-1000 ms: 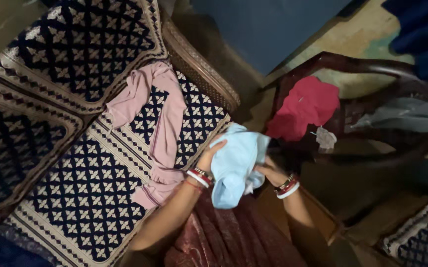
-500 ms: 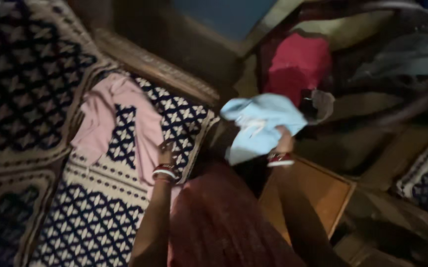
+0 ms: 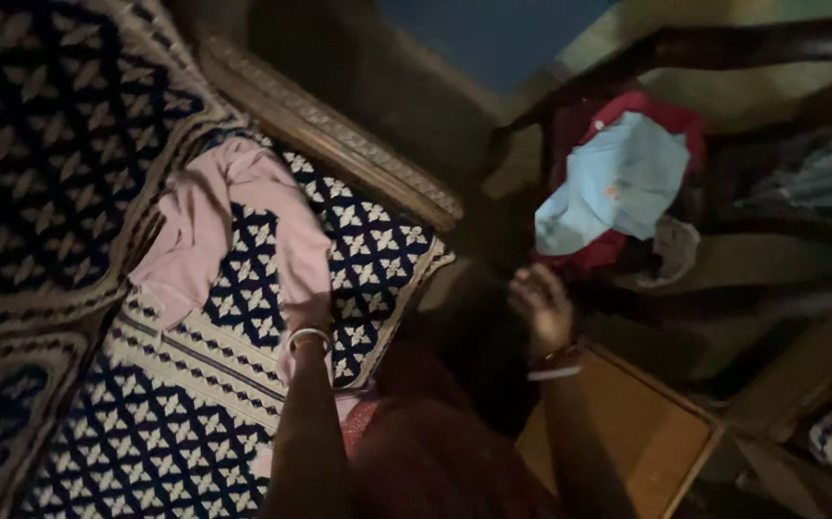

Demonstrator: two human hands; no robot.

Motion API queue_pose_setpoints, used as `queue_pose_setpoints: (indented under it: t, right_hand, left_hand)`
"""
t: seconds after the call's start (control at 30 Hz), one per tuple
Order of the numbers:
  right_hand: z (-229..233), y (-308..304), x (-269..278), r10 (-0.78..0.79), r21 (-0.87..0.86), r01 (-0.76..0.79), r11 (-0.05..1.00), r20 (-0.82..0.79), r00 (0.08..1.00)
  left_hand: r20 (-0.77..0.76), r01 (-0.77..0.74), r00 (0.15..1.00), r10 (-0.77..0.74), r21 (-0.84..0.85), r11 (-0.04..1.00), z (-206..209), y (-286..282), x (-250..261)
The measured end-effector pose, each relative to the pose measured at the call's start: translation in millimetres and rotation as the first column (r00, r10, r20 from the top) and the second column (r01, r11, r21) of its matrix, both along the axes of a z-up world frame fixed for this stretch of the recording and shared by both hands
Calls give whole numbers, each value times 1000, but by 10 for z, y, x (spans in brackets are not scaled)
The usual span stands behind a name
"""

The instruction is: The person folds items of clothing and places them inside a blue storage bag.

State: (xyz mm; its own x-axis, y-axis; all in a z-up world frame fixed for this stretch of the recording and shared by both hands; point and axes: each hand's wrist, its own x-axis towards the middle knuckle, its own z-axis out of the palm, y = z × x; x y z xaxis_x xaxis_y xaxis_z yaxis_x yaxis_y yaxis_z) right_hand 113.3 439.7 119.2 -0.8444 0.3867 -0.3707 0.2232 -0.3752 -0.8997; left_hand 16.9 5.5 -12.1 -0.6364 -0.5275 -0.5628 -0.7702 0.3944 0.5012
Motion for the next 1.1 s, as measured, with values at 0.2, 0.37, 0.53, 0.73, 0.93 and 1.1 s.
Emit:
queue_pose_setpoints:
  t: [0.2, 0.37, 0.53, 0.73, 0.93, 1.1]
  right_hand:
    - [259, -956, 113, 190, -71, -201, 977, -135, 973]
    - [1999, -1370, -210, 770, 605, -576, 550, -101, 630]
    - [3405, -1904, -62, 972, 773, -601, 205, -234, 31]
    - [3862, -2109, 352, 972, 776, -616, 133, -223, -71]
    - [3920, -1337, 708, 901, 750, -512, 418, -269, 342]
    - [3785, -1041, 1151, 759, 707, -395, 586, -308, 574]
  left_hand:
    - [12, 492, 870, -493, -84, 866, 1196, 457, 435]
    - [-374, 505, 571, -731, -542, 672, 3278, 603, 1072]
    - [-762, 489, 147, -630, -498, 716, 5046, 464, 1576]
    - [-961, 736, -183, -206, -272, 620, 6231, 369, 2129]
    - [-952, 853, -299, -67, -299, 428, 6683, 781, 2399]
    - [-932, 888, -362, -25, -353, 295, 6841, 1170, 2291]
